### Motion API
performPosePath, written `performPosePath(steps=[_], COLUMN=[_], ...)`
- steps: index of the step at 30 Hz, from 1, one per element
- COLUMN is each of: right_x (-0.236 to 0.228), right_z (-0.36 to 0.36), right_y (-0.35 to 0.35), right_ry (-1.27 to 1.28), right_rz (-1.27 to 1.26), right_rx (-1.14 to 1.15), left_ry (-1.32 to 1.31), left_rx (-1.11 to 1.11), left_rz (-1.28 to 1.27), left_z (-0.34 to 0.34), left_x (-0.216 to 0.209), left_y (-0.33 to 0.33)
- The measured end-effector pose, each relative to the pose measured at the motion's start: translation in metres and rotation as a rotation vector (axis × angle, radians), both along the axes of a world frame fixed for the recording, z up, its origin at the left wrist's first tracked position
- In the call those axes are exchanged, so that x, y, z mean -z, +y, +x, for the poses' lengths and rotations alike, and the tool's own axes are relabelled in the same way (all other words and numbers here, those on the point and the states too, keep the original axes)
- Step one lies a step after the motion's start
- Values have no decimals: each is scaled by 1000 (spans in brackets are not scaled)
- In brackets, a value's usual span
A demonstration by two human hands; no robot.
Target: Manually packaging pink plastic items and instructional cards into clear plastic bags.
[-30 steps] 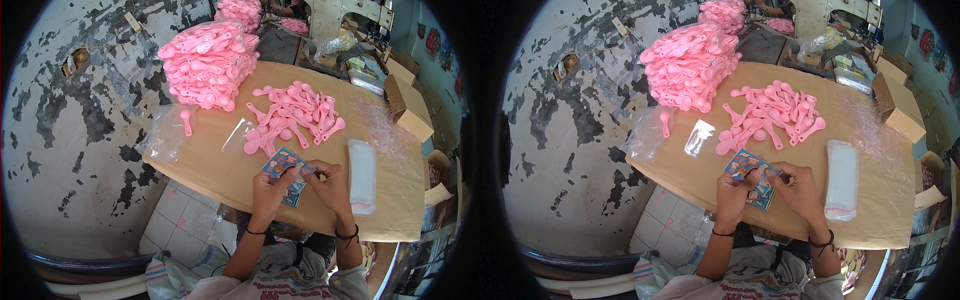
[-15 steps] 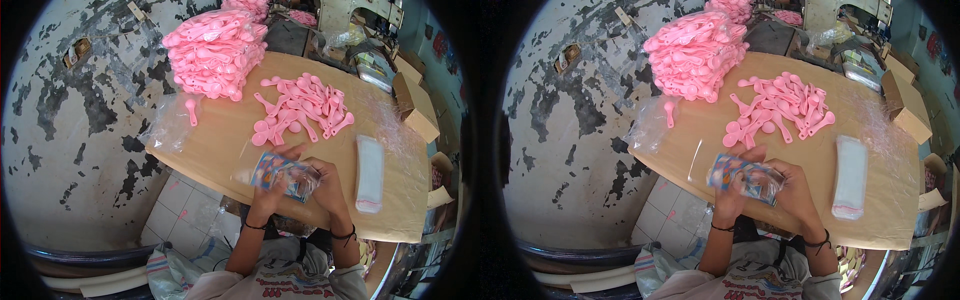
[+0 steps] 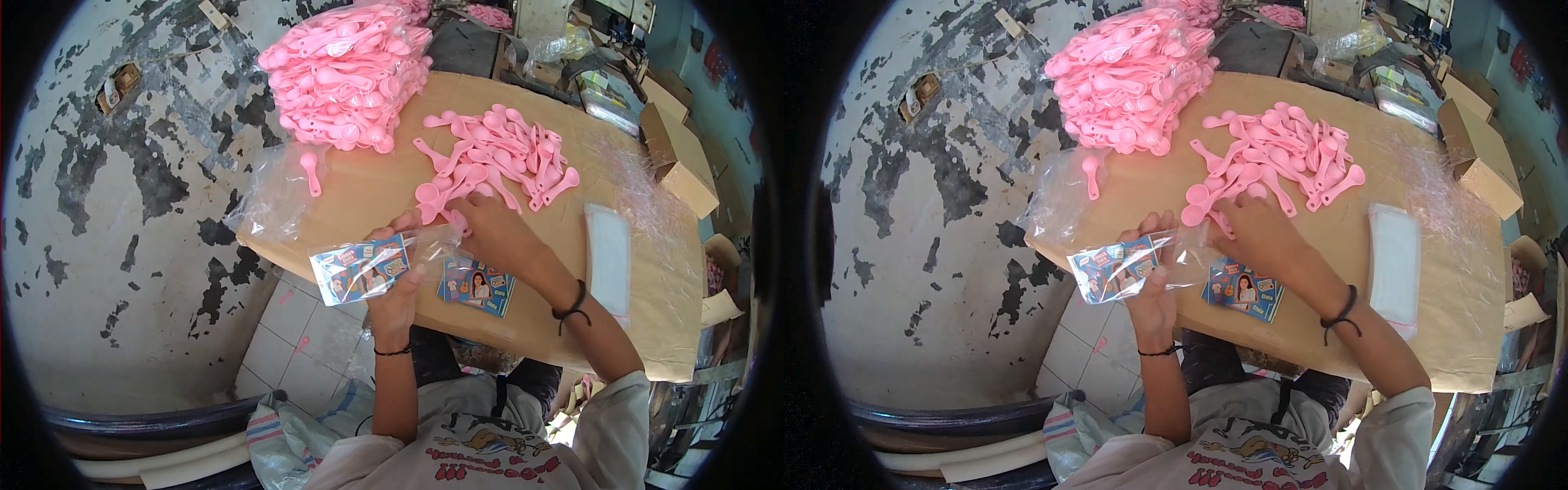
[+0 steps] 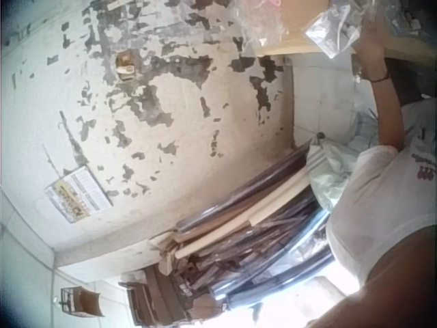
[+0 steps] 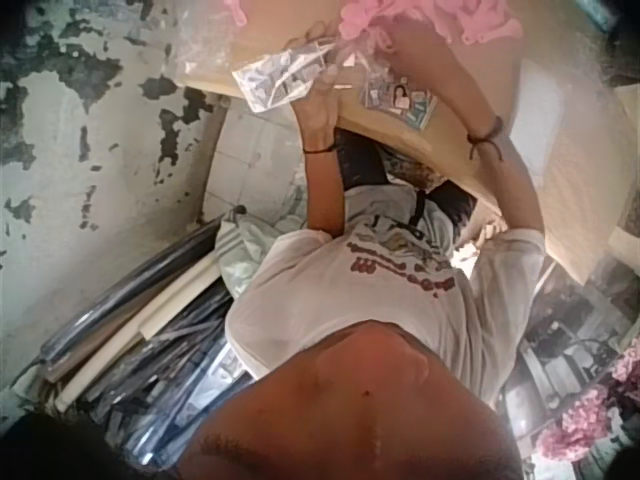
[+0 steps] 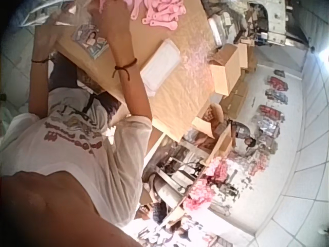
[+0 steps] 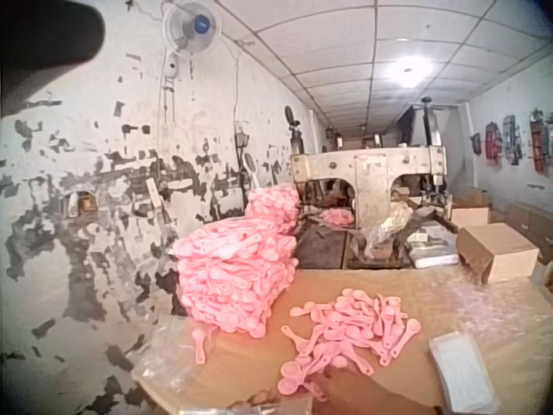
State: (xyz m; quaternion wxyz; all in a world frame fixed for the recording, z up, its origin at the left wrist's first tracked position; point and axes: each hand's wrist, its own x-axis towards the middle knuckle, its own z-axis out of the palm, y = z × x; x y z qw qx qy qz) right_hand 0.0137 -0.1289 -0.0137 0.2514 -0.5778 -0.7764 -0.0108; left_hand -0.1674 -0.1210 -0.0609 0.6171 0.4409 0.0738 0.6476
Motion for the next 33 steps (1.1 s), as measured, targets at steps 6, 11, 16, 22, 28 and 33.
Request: performPosePath(steps=[6,11,16,22,28,33], right_x=[5,-44,-51,-57,-60,-67], right_z=[21,46,61,62,53,54], right_y=[-1,-57,-105,-121,-117,-116], right_ry=[-102,311,668,751,651,519], right_rz=[-30,-51,-146,-117,-70,96], right_rx=[109,199,197,106,89,180], left_ry=[78,-26,-225,-140,-161,-186], left_rx=[-5,11,141,134,263,219], left_rz=[43,-55,-142,-164,-159,-288], left_z=[0,0,13,25,47,56], left_x=[-1,9,1,2,-9,-17], left_y=[-5,-3,-8,-13,-32,-37])
